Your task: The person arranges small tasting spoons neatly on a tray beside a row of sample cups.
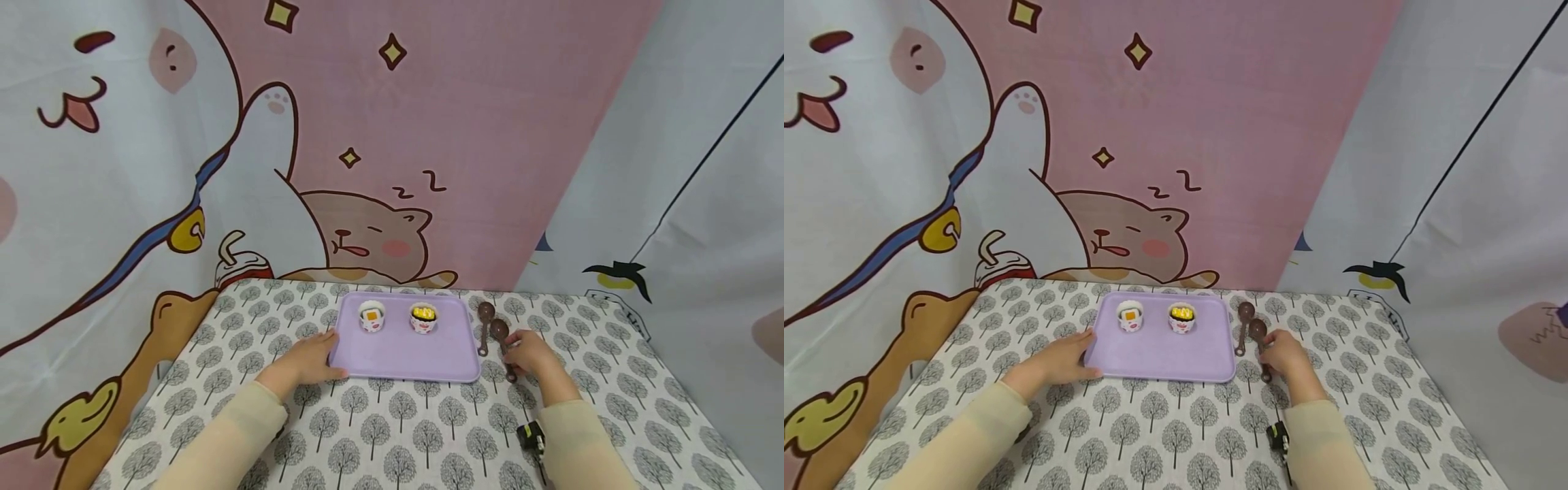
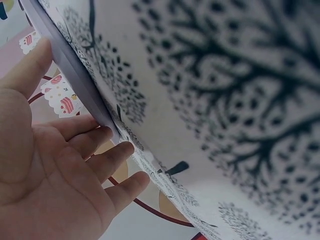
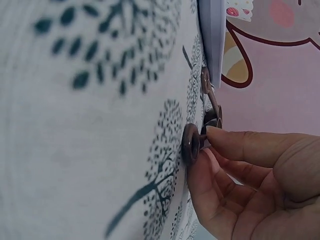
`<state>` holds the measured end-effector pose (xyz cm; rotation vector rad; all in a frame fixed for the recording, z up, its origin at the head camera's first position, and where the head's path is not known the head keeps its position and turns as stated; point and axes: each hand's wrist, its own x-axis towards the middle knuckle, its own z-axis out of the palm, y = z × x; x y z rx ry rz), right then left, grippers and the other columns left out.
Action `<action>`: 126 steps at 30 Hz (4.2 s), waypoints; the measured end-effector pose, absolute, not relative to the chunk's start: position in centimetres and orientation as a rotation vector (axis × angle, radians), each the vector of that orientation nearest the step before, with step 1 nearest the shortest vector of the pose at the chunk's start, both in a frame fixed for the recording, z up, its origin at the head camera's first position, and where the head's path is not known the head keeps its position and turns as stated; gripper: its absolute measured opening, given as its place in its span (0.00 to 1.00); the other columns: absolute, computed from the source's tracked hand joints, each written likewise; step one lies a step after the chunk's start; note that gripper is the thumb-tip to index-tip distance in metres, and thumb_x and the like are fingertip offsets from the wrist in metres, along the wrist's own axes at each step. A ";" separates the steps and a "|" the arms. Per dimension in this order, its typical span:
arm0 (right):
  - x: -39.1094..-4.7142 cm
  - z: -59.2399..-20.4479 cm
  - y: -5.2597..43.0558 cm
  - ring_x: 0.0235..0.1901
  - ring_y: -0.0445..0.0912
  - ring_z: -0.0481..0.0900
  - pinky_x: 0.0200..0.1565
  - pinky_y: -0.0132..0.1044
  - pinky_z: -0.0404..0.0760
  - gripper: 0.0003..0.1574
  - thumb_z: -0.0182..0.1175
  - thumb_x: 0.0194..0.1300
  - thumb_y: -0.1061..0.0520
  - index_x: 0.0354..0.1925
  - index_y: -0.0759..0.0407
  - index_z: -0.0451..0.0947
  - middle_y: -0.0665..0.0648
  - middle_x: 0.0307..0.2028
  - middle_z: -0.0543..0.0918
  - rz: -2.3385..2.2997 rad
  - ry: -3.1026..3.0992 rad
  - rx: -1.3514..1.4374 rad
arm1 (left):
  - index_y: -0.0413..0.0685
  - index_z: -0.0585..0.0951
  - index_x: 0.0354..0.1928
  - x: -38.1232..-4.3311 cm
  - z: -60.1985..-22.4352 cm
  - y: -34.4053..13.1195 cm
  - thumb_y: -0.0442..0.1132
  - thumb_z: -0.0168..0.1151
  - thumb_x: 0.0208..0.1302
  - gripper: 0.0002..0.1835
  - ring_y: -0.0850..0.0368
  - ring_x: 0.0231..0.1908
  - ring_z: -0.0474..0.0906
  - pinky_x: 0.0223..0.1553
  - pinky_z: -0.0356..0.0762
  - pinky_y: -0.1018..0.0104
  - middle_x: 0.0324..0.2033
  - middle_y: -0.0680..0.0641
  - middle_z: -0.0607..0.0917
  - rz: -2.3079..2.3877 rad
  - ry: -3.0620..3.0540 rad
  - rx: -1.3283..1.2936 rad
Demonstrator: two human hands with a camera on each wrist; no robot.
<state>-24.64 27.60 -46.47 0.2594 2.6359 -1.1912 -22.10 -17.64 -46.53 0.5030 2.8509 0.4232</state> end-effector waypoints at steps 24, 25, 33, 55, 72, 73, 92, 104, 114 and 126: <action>-24.7 -46.6 27.3 0.22 0.46 0.75 0.26 0.37 0.83 0.22 0.63 0.59 0.73 0.51 0.73 0.69 0.63 0.31 0.76 -1.159 2.623 0.271 | 0.32 0.62 0.73 -21.9 -46.8 -17.8 0.60 0.68 0.60 0.50 0.32 0.72 0.58 0.71 0.54 0.38 0.74 0.33 0.60 0.442 2.845 0.499; -24.7 -46.6 27.3 0.22 0.46 0.76 0.26 0.37 0.83 0.22 0.63 0.59 0.73 0.51 0.73 0.69 0.63 0.30 0.76 -1.160 2.622 0.269 | 0.32 0.62 0.73 -21.9 -46.8 -17.8 0.60 0.68 0.60 0.50 0.32 0.72 0.58 0.71 0.54 0.38 0.74 0.33 0.60 0.439 2.845 0.500; -24.4 -46.4 27.4 0.23 0.46 0.77 0.26 0.38 0.84 0.22 0.62 0.59 0.72 0.51 0.74 0.69 0.63 0.29 0.76 -1.188 2.622 0.235 | 0.32 0.62 0.73 -22.1 -46.9 -17.7 0.61 0.68 0.61 0.50 0.33 0.72 0.57 0.71 0.55 0.38 0.74 0.34 0.60 0.442 2.843 0.496; -23.2 -44.8 27.6 0.26 0.46 0.80 0.31 0.39 0.85 0.25 0.62 0.63 0.69 0.56 0.79 0.68 0.63 0.32 0.81 -1.292 2.654 0.130 | 0.31 0.61 0.73 -22.0 -45.9 -17.4 0.58 0.68 0.61 0.50 0.32 0.72 0.58 0.71 0.55 0.37 0.74 0.32 0.60 0.465 2.836 0.492; -22.5 -43.5 26.7 0.30 0.43 0.81 0.37 0.33 0.87 0.29 0.60 0.67 0.70 0.63 0.79 0.63 0.62 0.38 0.82 -1.650 2.397 0.064 | 0.32 0.61 0.74 -22.2 -46.4 -17.7 0.60 0.67 0.61 0.51 0.33 0.72 0.58 0.71 0.55 0.36 0.74 0.33 0.59 0.452 2.832 0.496; -22.4 -43.4 26.6 0.30 0.43 0.81 0.37 0.33 0.87 0.29 0.60 0.67 0.70 0.63 0.79 0.63 0.61 0.38 0.81 -1.655 2.397 0.057 | 0.32 0.61 0.74 -22.2 -46.4 -17.7 0.61 0.67 0.61 0.51 0.33 0.72 0.58 0.71 0.55 0.36 0.74 0.33 0.60 0.450 2.833 0.496; -21.6 -40.8 24.2 0.30 0.42 0.82 0.38 0.34 0.87 0.29 0.62 0.67 0.68 0.63 0.78 0.66 0.60 0.38 0.82 -1.706 2.453 -0.037 | 0.32 0.62 0.73 -22.0 -46.0 -17.5 0.59 0.68 0.61 0.50 0.33 0.72 0.57 0.71 0.55 0.37 0.74 0.33 0.60 0.429 2.831 0.496; -22.0 -40.6 22.2 0.29 0.42 0.82 0.38 0.35 0.87 0.27 0.62 0.66 0.70 0.61 0.77 0.68 0.59 0.37 0.81 -1.758 2.410 -0.028 | 0.32 0.61 0.73 -22.0 -46.1 -17.5 0.59 0.67 0.62 0.50 0.33 0.72 0.57 0.71 0.56 0.37 0.74 0.33 0.60 0.438 2.832 0.482; -22.2 -40.5 20.2 0.29 0.43 0.83 0.37 0.35 0.87 0.29 0.63 0.64 0.71 0.62 0.77 0.68 0.62 0.38 0.83 -1.809 2.343 -0.051 | 0.31 0.61 0.73 -21.9 -46.2 -17.6 0.59 0.68 0.61 0.50 0.33 0.72 0.58 0.70 0.56 0.37 0.74 0.33 0.59 0.458 2.835 0.494; -22.6 -40.8 18.3 0.28 0.42 0.82 0.36 0.34 0.87 0.26 0.61 0.64 0.73 0.60 0.78 0.69 0.61 0.36 0.83 -1.859 2.292 -0.059 | 0.32 0.61 0.74 -22.1 -46.1 -17.6 0.59 0.68 0.62 0.50 0.33 0.72 0.57 0.70 0.56 0.36 0.74 0.34 0.59 0.443 2.822 0.487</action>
